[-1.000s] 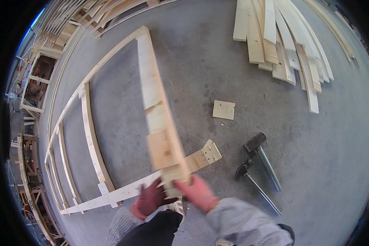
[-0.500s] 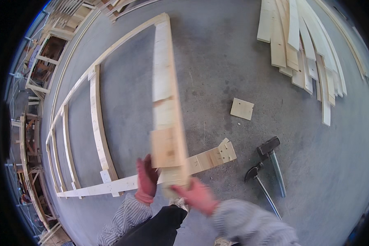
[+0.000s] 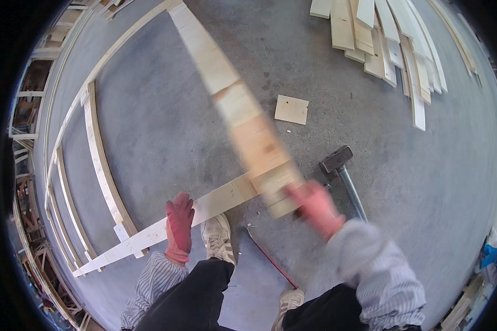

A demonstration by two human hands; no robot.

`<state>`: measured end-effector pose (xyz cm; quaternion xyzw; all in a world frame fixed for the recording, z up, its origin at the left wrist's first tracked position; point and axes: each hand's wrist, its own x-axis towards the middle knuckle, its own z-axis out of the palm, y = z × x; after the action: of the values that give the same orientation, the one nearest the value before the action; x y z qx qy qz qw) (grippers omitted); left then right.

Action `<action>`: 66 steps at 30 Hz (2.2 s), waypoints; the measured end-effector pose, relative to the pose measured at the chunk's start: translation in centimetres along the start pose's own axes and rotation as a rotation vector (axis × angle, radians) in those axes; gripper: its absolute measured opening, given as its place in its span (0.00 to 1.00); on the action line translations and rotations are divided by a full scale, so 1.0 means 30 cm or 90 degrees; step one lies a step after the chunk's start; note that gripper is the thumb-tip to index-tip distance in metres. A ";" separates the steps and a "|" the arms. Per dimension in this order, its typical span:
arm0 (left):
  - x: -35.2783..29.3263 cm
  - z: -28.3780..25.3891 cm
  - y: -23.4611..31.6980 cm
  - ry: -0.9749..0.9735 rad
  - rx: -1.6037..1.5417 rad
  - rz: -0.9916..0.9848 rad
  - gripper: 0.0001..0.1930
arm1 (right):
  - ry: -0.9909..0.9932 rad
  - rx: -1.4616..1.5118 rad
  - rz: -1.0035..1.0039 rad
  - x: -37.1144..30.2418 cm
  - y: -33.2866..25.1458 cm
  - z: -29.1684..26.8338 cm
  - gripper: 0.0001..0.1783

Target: The person assembles a wooden frame by hammering nails into joints, then uses a pry bar and hammer to disassemble the frame. They carry the pieces to a table saw, cut a plank, and measure a larger wooden structure with a tape measure.

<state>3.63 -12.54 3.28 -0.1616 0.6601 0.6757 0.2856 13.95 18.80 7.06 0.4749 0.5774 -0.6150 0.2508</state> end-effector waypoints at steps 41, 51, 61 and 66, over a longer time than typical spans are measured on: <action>0.368 0.559 0.054 -0.485 0.607 -0.016 0.29 | 0.401 -0.495 -0.301 0.019 0.769 -0.257 0.16; 0.386 0.572 0.030 -0.417 0.589 -0.116 0.36 | 0.428 -0.504 -0.280 0.022 0.777 -0.242 0.17; 0.390 0.517 0.044 -0.183 0.202 0.022 0.22 | 0.400 -0.532 -0.315 0.037 0.783 -0.260 0.16; 0.193 0.452 0.021 -0.399 0.428 0.647 0.26 | 0.334 -0.629 -0.316 0.055 0.788 -0.281 0.14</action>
<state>0.88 1.83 1.37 0.4692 0.7140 0.4990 0.1450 35.99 22.28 -4.54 0.2893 0.9302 -0.1769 0.1403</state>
